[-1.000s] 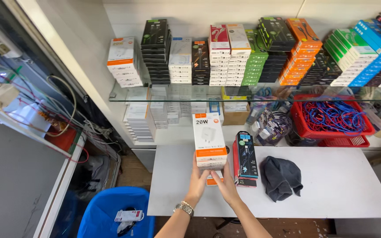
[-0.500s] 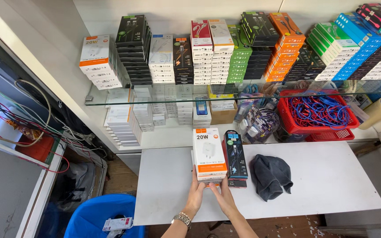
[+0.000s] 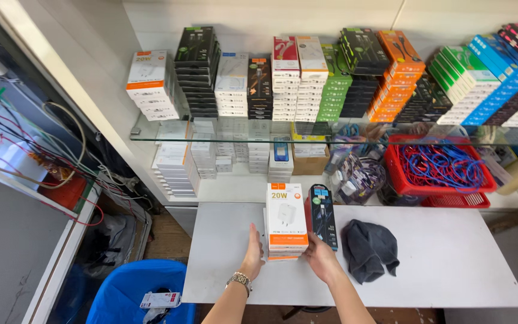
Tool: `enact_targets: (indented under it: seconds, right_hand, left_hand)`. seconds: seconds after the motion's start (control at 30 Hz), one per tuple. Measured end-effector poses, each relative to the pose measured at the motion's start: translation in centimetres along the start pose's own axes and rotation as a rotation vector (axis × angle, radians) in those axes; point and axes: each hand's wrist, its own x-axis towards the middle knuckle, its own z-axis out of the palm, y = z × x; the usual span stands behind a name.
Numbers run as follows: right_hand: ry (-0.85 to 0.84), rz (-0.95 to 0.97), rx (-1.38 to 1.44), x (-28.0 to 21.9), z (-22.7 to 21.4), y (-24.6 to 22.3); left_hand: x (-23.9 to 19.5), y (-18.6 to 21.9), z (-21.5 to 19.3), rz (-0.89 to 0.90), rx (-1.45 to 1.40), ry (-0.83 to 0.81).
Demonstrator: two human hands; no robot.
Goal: The person repeatedly picks up small product boxes from a glass shelf, wipes them with a dark cloth, and places them back on the shelf or on the counter. The person handles multiple types of boxes, including white and orange 20W charger boxes and black or green cable boxes, while also wiping the glass shelf surface.
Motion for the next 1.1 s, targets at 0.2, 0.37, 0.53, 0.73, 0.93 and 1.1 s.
enact_targets:
  seconds: [0.2,0.37,0.53,0.73,0.93,1.1]
  right_hand:
    - [0.038,-0.221,-0.004,1.5,2.3,-6.4]
    - [0.024,-0.507,-0.381,0.2,8.2,-13.6]
    - [0.036,-0.438,-0.524,-0.4,14.0,-15.1]
    - [-0.327,-0.422,-0.439,3.4,21.7,-13.5]
    - [-0.359,-0.345,-0.443,6.7,31.1,-13.4]
    - [-0.334,-0.351,-0.415,11.9,39.6,-13.4]
  left_hand:
    - [0.4,2.6,0.3,0.19,-0.061,0.218]
    - [-0.3,7.0,0.3,0.481,-0.049,0.475]
    - [-3.5,12.1,-0.1,0.671,0.037,0.603]
    - [-5.5,19.0,-3.9,0.92,-0.158,0.729]
    - [-5.4,25.3,-11.1,0.921,-0.233,0.747]
    - [-3.2,30.6,-17.7,0.824,-0.162,0.706]
